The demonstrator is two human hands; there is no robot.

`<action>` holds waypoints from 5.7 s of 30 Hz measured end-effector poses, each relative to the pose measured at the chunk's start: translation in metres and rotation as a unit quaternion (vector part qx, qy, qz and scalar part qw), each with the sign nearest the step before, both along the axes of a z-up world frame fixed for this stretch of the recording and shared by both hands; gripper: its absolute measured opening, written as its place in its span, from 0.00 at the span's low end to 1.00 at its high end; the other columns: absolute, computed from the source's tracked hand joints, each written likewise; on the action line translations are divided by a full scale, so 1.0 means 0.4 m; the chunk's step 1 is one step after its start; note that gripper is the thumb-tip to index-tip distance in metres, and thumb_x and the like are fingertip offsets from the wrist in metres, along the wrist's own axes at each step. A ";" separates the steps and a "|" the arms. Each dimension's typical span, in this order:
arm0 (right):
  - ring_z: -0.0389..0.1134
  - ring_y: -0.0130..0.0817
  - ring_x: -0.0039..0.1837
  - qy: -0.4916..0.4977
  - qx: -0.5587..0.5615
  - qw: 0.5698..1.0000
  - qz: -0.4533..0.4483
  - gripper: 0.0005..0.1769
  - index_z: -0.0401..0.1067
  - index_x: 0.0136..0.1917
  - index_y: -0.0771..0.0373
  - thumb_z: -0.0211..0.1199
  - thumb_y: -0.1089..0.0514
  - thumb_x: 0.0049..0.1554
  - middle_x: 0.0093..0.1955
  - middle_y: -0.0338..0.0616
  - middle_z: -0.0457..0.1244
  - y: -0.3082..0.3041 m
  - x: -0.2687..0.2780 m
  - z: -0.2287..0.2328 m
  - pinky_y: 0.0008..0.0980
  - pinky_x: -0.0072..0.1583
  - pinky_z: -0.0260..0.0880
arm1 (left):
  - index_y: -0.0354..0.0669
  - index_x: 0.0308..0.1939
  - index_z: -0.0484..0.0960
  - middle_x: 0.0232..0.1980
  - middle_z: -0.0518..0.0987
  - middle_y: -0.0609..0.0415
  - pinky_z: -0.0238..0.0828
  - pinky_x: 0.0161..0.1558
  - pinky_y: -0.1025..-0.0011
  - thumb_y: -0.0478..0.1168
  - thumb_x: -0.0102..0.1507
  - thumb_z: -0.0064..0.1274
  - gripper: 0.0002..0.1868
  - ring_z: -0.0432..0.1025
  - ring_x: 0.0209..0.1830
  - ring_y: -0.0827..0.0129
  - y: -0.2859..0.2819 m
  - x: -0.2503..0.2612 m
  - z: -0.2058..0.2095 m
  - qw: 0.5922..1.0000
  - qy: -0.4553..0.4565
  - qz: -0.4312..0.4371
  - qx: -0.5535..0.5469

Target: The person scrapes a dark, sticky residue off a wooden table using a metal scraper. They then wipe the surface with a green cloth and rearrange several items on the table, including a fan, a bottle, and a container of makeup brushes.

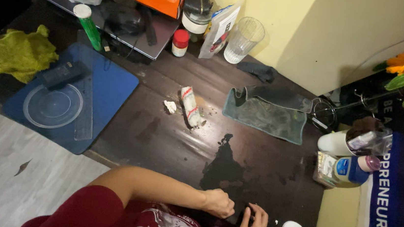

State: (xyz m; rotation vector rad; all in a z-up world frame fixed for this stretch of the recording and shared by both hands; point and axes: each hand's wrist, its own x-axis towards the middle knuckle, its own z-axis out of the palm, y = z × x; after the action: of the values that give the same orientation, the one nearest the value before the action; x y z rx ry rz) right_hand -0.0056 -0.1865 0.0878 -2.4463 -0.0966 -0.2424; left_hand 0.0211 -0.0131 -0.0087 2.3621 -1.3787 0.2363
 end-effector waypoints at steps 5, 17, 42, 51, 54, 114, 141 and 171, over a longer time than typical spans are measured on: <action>0.71 0.44 0.57 -0.001 0.010 1.000 -0.014 0.10 0.76 0.55 0.63 0.62 0.60 0.61 0.59 0.52 0.65 -0.003 -0.011 -0.014 0.37 0.54 0.73 | 0.37 0.34 0.78 0.30 0.78 0.43 0.74 0.25 0.58 0.43 0.64 0.49 0.12 0.77 0.24 0.54 -0.007 0.013 -0.004 0.999 -0.032 0.025 0.020; 0.65 0.53 0.64 -0.010 -0.013 1.000 -0.010 0.14 0.73 0.58 0.67 0.61 0.59 0.60 0.61 0.56 0.63 0.091 -0.062 0.108 0.44 0.65 0.64 | 0.39 0.35 0.77 0.36 0.76 0.46 0.75 0.27 0.62 0.48 0.66 0.51 0.15 0.76 0.33 0.56 0.141 -0.012 0.155 0.995 0.042 0.055 0.075; 0.57 0.63 0.64 -0.036 -0.031 0.917 0.396 0.41 0.59 0.70 0.61 0.74 0.48 0.51 0.65 0.67 0.54 1.224 -0.124 0.113 0.58 0.62 0.58 | 0.34 0.77 0.60 0.77 0.55 0.25 0.55 0.75 0.43 0.48 0.69 0.60 0.39 0.55 0.76 0.31 1.098 -0.504 0.289 0.510 -0.060 0.831 -0.213; 0.69 0.49 0.49 0.127 0.150 0.912 0.359 0.33 0.61 0.68 0.66 0.70 0.63 0.52 0.48 0.60 0.65 1.204 0.074 -0.044 0.40 0.53 0.69 | 0.44 0.82 0.47 0.84 0.38 0.37 0.30 0.69 0.21 0.69 0.62 0.49 0.55 0.33 0.84 0.39 1.098 -0.484 0.274 0.487 0.159 0.843 -0.162; 0.70 0.40 0.38 0.293 0.207 0.866 0.349 0.22 0.68 0.61 0.67 0.70 0.61 0.57 0.38 0.48 0.69 1.246 0.080 -0.049 0.35 0.42 0.70 | 0.43 0.82 0.49 0.85 0.39 0.36 0.28 0.70 0.21 0.71 0.62 0.50 0.54 0.33 0.84 0.37 1.092 -0.487 0.279 0.492 0.155 0.846 -0.137; 0.58 0.20 0.31 0.363 0.366 0.829 -0.217 0.13 0.72 0.45 0.62 0.65 0.50 0.58 0.32 0.32 0.62 0.167 -0.605 0.029 0.27 0.32 0.57 | 0.28 0.49 0.80 0.44 0.85 0.46 0.81 0.44 0.71 0.50 0.73 0.42 0.24 0.81 0.39 0.68 0.156 -0.253 0.101 0.433 0.829 0.151 -0.320; 0.57 0.24 0.25 0.375 0.378 0.819 -0.213 0.21 0.66 0.36 0.61 0.59 0.46 0.64 0.25 0.36 0.57 0.050 -0.445 0.026 0.28 0.28 0.56 | 0.29 0.74 0.55 0.78 0.55 0.36 0.43 0.74 0.51 0.62 0.54 0.60 0.56 0.51 0.78 0.49 0.248 -0.053 0.312 0.968 0.168 0.169 0.082; 0.61 0.32 0.24 0.313 0.525 0.771 -0.180 0.16 0.63 0.43 0.61 0.57 0.49 0.66 0.29 0.46 0.61 0.110 -0.327 -0.098 0.31 0.25 0.63 | 0.28 0.76 0.52 0.80 0.53 0.38 0.38 0.78 0.53 0.60 0.52 0.64 0.61 0.47 0.82 0.53 0.246 -0.077 0.304 0.965 0.151 0.185 0.103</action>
State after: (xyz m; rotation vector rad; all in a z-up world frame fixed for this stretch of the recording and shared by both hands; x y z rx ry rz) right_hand -0.1363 -0.1426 0.0485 -1.2768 0.6417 0.3116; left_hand -0.0098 0.0852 0.1127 2.6784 -0.8500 -0.1723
